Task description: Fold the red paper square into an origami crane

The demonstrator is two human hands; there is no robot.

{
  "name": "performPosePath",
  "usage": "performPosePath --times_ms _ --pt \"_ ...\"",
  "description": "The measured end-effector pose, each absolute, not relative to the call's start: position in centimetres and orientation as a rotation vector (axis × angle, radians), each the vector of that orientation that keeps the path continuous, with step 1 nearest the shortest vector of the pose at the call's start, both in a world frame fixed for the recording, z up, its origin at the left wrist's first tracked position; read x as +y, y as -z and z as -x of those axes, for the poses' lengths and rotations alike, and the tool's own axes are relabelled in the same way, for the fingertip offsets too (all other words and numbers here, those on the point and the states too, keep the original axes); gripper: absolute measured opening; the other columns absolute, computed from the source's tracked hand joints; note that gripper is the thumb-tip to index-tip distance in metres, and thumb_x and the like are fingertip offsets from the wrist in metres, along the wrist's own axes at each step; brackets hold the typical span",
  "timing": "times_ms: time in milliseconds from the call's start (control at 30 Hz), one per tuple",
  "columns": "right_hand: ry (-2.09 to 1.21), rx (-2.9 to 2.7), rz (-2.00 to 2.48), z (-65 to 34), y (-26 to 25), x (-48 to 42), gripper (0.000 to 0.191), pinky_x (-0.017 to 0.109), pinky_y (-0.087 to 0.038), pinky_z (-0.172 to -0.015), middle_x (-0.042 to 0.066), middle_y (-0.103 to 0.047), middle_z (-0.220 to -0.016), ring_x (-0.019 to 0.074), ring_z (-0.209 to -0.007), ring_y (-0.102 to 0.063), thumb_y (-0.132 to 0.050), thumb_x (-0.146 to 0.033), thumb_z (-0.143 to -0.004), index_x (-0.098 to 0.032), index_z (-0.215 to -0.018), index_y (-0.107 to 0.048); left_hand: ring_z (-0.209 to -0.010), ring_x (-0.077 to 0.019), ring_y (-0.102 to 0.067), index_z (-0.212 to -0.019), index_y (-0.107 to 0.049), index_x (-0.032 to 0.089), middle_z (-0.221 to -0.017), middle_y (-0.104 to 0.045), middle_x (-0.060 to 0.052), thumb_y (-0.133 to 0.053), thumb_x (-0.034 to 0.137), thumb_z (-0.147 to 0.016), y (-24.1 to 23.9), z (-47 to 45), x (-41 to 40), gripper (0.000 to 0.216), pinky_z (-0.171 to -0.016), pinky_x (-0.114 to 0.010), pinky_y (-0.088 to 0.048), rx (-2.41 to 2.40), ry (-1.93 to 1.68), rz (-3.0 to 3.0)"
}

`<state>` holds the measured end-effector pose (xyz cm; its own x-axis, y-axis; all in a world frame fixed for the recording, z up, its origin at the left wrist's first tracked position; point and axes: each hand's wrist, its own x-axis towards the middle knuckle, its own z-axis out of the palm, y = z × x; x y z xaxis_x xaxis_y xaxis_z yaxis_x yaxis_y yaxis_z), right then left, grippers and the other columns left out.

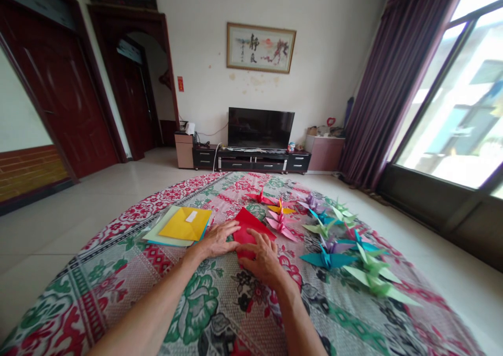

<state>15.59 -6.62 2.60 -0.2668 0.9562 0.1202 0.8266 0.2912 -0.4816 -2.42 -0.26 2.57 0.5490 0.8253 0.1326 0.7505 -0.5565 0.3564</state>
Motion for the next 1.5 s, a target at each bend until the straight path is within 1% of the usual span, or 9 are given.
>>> performPosePath --times_ms 133,333,733,833,967,1067,1200,1400,1500 --pt "-0.461 -2.196 1.613 -15.6 -2.5 -6.6 0.030 0.056 -0.015 -0.104 -0.005 -0.034 -0.142 0.0312 -0.132 -0.023 -0.059 -0.034 -0.075 -0.042 -0.104 -0.064 -0.130 -0.0230 -0.032 -0.128 -0.046 0.025 -0.141 -0.038 -0.004 -0.049 0.044 -0.079 -2.4 2.5 -0.2 0.054 -0.106 -0.042 -0.027 1.309 -0.410 -2.539" --pt "-0.413 -2.228 1.589 -15.8 -2.1 -6.5 0.026 0.056 -0.015 -0.104 -0.009 -0.038 -0.140 0.0298 -0.131 -0.024 -0.057 -0.035 -0.077 -0.045 -0.100 -0.064 -0.130 -0.0233 -0.032 -0.129 -0.046 0.026 -0.141 -0.038 -0.002 -0.049 0.047 -0.078 -2.2 2.6 0.0 0.055 -0.106 -0.043 -0.026 1.314 -0.409 -2.545" --pt "-0.468 -2.216 1.583 -15.9 -1.9 -6.3 0.026 0.053 -0.013 -0.105 -0.008 -0.042 -0.137 0.0286 -0.131 -0.024 -0.056 -0.037 -0.077 -0.044 -0.100 -0.065 -0.126 -0.0238 -0.038 -0.115 -0.059 0.029 -0.136 -0.046 -0.002 -0.053 0.049 -0.077 -1.1 2.8 3.4 0.044 -0.104 -0.041 -0.030 1.338 -0.517 -2.497" --pt "-0.458 -2.219 1.576 -15.9 -1.9 -6.4 0.025 0.054 -0.013 -0.104 -0.008 -0.043 -0.136 0.0288 -0.130 -0.024 -0.057 -0.036 -0.077 -0.044 -0.099 -0.066 -0.122 -0.0231 -0.042 -0.114 -0.060 0.027 -0.133 -0.048 -0.003 -0.056 0.048 -0.075 -1.1 2.8 4.1 0.045 -0.102 -0.038 -0.033 1.366 -0.569 -2.501" --pt "-0.450 -2.212 1.575 -15.9 -1.9 -6.5 0.026 0.054 -0.014 -0.103 -0.007 -0.044 -0.135 0.0288 -0.129 -0.025 -0.058 -0.034 -0.076 -0.044 -0.099 -0.066 -0.118 -0.0209 -0.047 -0.121 -0.054 0.022 -0.129 -0.053 -0.005 -0.059 0.044 -0.074 -1.2 2.7 5.1 0.052 -0.102 -0.033 -0.034 1.349 -0.652 -2.540" --pt "-0.443 -2.200 1.564 -15.9 -1.7 -6.4 0.025 0.055 -0.015 -0.103 -0.007 -0.046 -0.134 0.0290 -0.129 -0.026 -0.058 -0.034 -0.076 -0.044 -0.098 -0.066 -0.118 -0.0195 -0.048 -0.125 -0.049 0.021 -0.128 -0.053 -0.005 -0.060 0.039 -0.074 -1.2 2.6 5.7 0.055 -0.103 -0.033 -0.032 1.335 -0.683 -2.547" --pt "-0.437 -2.196 1.555 -15.9 -1.6 -6.3 0.026 0.055 -0.016 -0.102 -0.007 -0.046 -0.134 0.0295 -0.129 -0.026 -0.059 -0.032 -0.076 -0.045 -0.097 -0.066 -0.117 -0.0190 -0.048 -0.127 -0.047 0.022 -0.127 -0.054 -0.005 -0.060 0.033 -0.077 -1.1 2.4 6.1 0.053 -0.103 -0.034 -0.031 1.376 -0.727 -2.541" --pt "-0.480 -2.179 1.586 -15.7 -2.0 -6.2 0.027 0.058 -0.011 -0.102 -0.007 -0.044 -0.135 0.0301 -0.130 -0.024 -0.059 -0.030 -0.075 -0.045 -0.095 -0.066 -0.114 -0.0198 -0.051 -0.125 -0.048 0.018 -0.122 -0.058 -0.009 -0.058 0.028 -0.080 -0.6 2.0 6.2 0.048 -0.101 -0.036 -0.034 1.519 -0.862 -2.535" --pt "-0.491 -2.184 1.590 -15.6 -2.1 -6.3 0.025 0.058 -0.011 -0.102 -0.007 -0.045 -0.135 0.0305 -0.130 -0.024 -0.059 -0.031 -0.075 -0.045 -0.095 -0.067 -0.111 -0.0203 -0.052 -0.123 -0.049 0.017 -0.119 -0.060 -0.010 -0.055 0.024 -0.081 -0.3 1.8 6.3 0.043 -0.101 -0.038 -0.034 1.577 -0.883 -2.520"
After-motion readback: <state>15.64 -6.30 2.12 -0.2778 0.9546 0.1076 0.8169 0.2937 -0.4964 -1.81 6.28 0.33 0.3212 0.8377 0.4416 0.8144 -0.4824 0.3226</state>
